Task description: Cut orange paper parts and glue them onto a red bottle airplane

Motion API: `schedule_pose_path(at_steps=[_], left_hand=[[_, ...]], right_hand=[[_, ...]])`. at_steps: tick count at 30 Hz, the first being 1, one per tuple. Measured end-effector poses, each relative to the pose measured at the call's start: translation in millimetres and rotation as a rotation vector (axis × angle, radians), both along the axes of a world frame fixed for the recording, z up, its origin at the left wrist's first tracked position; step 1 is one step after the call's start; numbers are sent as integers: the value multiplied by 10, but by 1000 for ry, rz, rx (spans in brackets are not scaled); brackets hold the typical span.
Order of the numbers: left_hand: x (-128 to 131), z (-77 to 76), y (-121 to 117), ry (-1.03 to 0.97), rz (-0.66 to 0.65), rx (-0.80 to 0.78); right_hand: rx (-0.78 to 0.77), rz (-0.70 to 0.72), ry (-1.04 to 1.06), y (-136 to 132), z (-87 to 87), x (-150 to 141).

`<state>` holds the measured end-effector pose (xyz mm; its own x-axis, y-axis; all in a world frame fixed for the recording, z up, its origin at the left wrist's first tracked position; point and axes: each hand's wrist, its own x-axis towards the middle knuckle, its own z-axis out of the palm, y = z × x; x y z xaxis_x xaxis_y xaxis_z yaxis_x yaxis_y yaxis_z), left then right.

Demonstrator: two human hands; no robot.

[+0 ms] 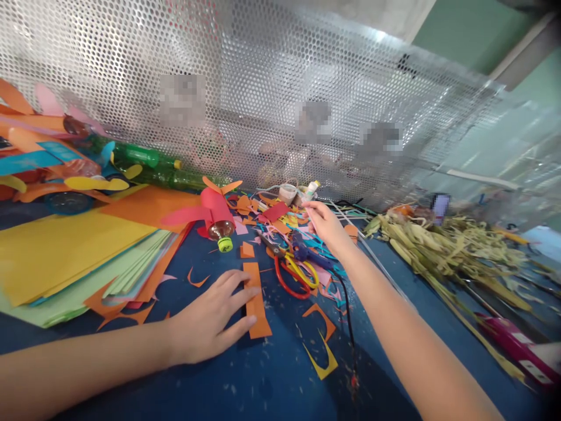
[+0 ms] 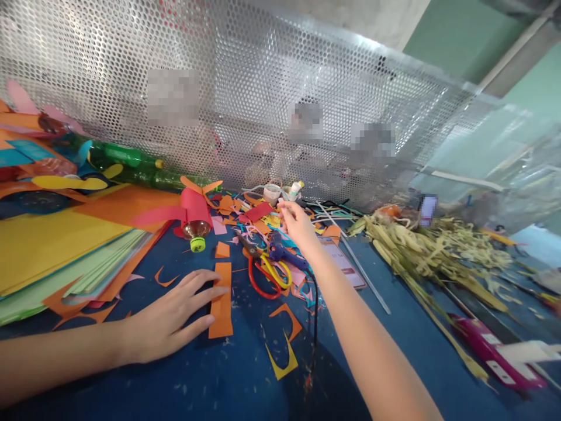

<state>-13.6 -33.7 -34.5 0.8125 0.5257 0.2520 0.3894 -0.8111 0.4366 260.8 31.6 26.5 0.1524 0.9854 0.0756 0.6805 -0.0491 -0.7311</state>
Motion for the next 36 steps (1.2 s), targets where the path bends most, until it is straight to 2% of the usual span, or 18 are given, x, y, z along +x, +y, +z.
schedule_pose_path(at_steps=[3, 5, 6, 8, 10, 13, 16, 21, 24, 30, 36], left_hand=[[-2, -13, 15, -43, 27, -36], [1, -35, 36, -107, 97, -80], [4, -47, 47, -153, 145, -106], [10, -62, 68, -254, 233, -145], [18, -63, 80, -297, 245, -144], [32, -55, 84, -203, 136, -85], [53, -74, 86, -126, 85, -39], [89, -116, 80, -115, 44, 48], [102, -109, 66, -55, -5, 60], [105, -79, 52, -41, 27, 133], [123, -72, 55, 53, 51, 131]], right_hand=[[21, 95, 181, -149, -94, -220], [-29, 294, 596, -361, -194, -412], [-81, 376, 731, -479, -247, -502], [-185, 458, 829, -695, -341, -645], [-201, 524, 826, -853, -408, -735], [-203, 599, 746, -975, -473, -808], [-179, 579, 731, -1015, -527, -850], [-83, 460, 639, -1004, -586, -865], [-87, 486, 660, -990, -587, -854], [-124, 512, 746, -982, -575, -842], [3, 458, 516, -972, -572, -845]])
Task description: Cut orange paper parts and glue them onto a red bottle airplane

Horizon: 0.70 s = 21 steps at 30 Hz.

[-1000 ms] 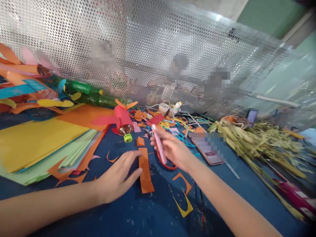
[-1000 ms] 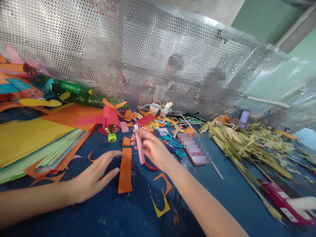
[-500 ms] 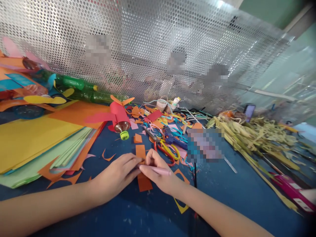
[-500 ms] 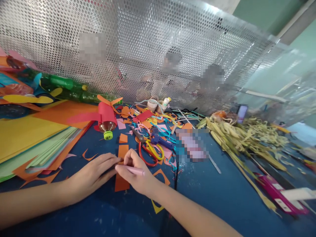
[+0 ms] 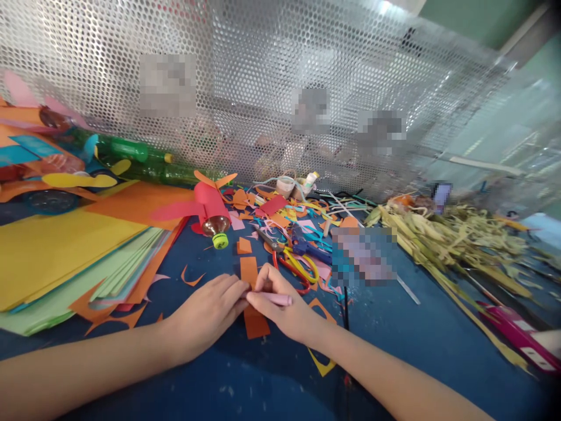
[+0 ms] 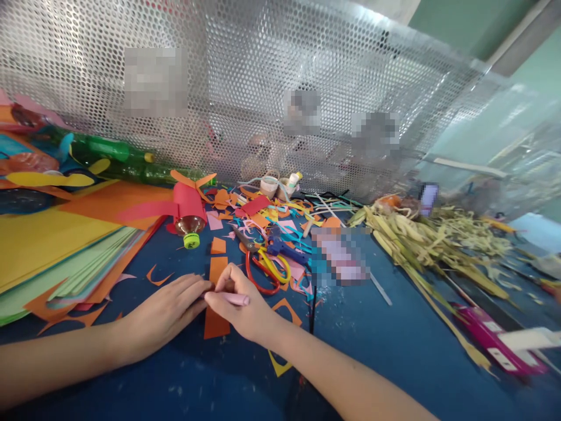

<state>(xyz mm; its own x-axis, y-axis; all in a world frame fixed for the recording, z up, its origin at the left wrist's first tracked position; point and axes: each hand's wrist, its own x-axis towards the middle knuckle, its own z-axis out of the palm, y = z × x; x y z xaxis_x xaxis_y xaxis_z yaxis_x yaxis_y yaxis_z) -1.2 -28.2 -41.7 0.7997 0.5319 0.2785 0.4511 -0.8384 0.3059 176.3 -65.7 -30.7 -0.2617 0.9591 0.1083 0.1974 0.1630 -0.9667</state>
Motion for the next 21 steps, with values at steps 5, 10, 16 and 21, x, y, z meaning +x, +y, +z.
schedule_pose_path(at_steps=[5, 10, 16, 21], left_hand=[[6, -41, 7, 15, -19, -24], [-7, -42, 12, 6, -28, -63], [-10, -22, -6, -38, -57, -118], [-24, -34, 6, -35, -49, -134]], right_hand=[[-34, 17, -14, 11, -27, 13], [-136, 79, 65, -3, -50, 22], [-137, 152, 122, 2, -29, 37], [-136, 147, 114, -10, 0, 47]])
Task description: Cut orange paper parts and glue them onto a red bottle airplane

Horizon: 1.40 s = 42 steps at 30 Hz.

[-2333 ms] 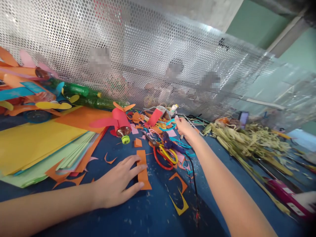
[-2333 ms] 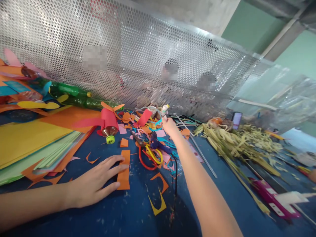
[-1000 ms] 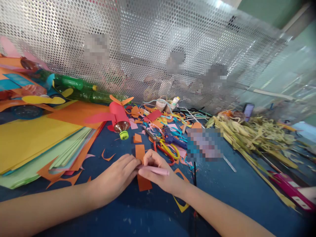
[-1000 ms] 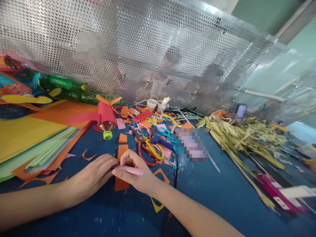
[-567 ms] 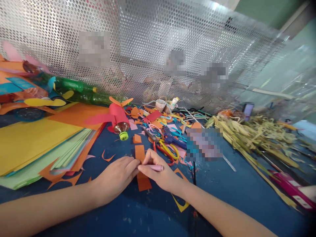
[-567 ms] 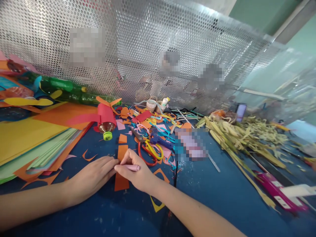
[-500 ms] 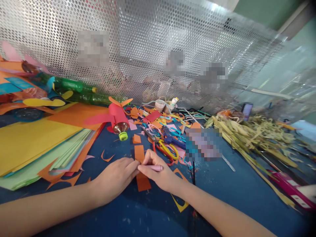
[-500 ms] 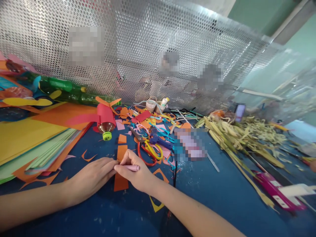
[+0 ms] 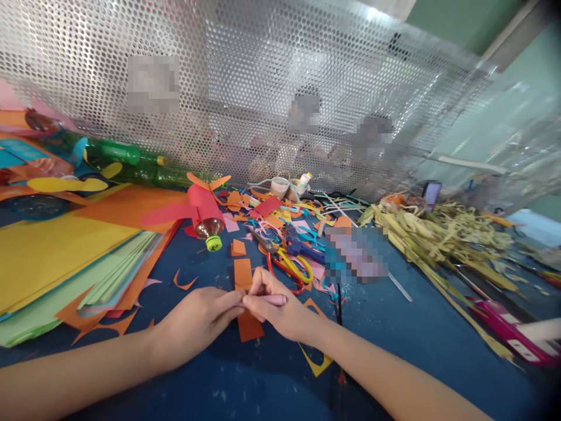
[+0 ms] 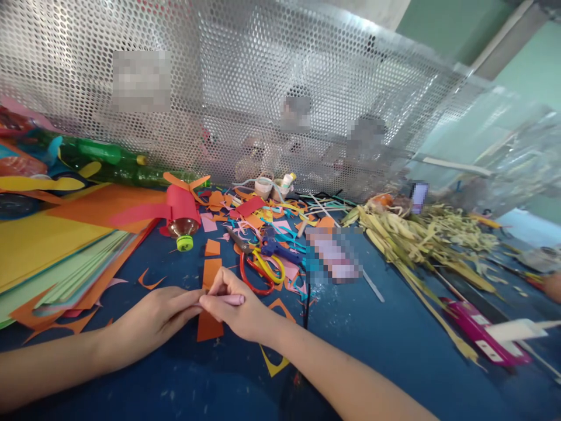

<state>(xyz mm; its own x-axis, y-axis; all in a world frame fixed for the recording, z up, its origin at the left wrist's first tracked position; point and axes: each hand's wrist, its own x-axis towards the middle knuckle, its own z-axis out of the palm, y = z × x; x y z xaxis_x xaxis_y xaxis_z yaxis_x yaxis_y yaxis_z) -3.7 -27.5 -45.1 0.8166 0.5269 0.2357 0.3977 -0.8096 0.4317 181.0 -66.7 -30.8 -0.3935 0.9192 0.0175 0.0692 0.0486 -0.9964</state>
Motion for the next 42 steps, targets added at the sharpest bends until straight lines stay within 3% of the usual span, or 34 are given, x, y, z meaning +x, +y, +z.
schedule_pose_path(at_steps=[3, 5, 9, 12, 19, 23, 26, 30, 42], left_hand=[[-7, 10, 7, -5, -13, -57], [-13, 40, 8, -1, 67, -129], [-30, 112, 29, -36, 305, -178], [-41, 115, 52, -97, 253, -96], [-83, 66, -5, 224, 43, 166], [-114, 133, -101, 296, -2, 152], [-129, 158, -150, 307, -39, 119], [-135, 116, -151, 313, -49, 115], [-119, 92, -138, 346, -41, 119]], right_hand=[[2, -29, -15, -25, 13, -2], [2, -83, 19, -27, -1, 4], [11, -357, 247, 43, -70, 44], [28, -514, 269, 113, -92, 50], [70, -444, 1, 72, -28, -24], [48, -495, -76, 36, -68, -9], [65, -454, -84, 47, -113, 2], [128, -415, -165, 86, -147, -5], [126, -362, -237, 101, -166, -19]])
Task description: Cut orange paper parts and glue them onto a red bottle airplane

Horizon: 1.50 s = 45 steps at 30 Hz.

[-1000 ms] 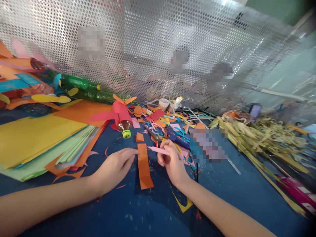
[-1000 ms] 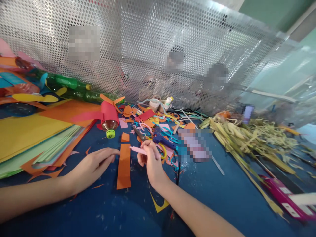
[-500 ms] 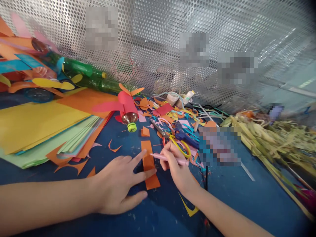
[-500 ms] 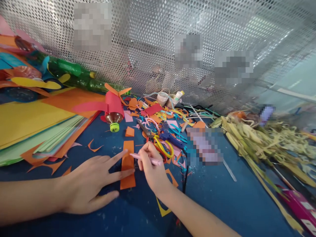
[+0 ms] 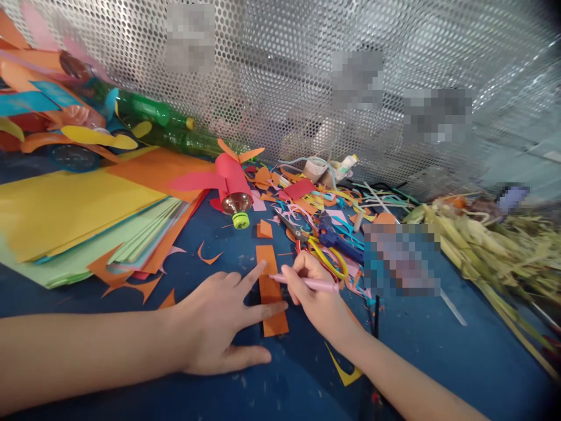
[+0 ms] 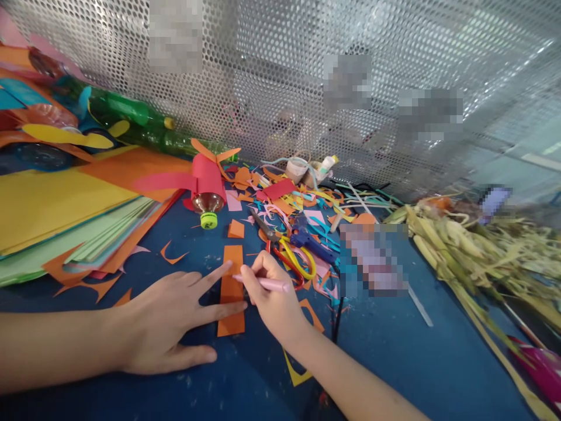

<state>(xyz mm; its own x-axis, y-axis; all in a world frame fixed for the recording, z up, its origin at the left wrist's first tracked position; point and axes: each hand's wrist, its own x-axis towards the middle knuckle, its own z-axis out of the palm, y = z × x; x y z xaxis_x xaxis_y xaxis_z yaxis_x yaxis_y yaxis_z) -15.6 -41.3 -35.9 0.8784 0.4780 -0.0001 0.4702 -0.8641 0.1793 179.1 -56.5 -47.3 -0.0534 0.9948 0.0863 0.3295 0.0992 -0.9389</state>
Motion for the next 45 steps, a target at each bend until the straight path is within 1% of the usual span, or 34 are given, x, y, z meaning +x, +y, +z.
schedule_pose_path(at_steps=[6, 10, 14, 17, 24, 33, 37, 41, 45], left_hand=[[-4, -3, 3, -45, -12, 36], [-7, -4, 6, -52, -10, 32], [-14, -39, 9, -86, -7, 33], [-14, -56, 8, -85, -6, 34], [-6, -27, 3, -52, -3, 36], [-16, -93, 1, -94, 7, 39], [-12, -74, -3, -84, 8, 50], [0, -23, 0, -36, -4, 43], [2, -18, 7, -50, -8, 45]], right_hand=[[-7, -8, 4, 7, -11, -1], [17, -22, -11, 14, -15, -2], [32, -42, -26, 10, -1, -10], [16, -44, -13, 4, 3, -21], [4, 11, 0, 6, -40, -9], [-79, 80, 58, 8, -76, 10], [-94, 101, 97, 17, -93, 2], [-76, 124, 144, 15, -72, 1], [-84, 113, 99, 10, -22, 13]])
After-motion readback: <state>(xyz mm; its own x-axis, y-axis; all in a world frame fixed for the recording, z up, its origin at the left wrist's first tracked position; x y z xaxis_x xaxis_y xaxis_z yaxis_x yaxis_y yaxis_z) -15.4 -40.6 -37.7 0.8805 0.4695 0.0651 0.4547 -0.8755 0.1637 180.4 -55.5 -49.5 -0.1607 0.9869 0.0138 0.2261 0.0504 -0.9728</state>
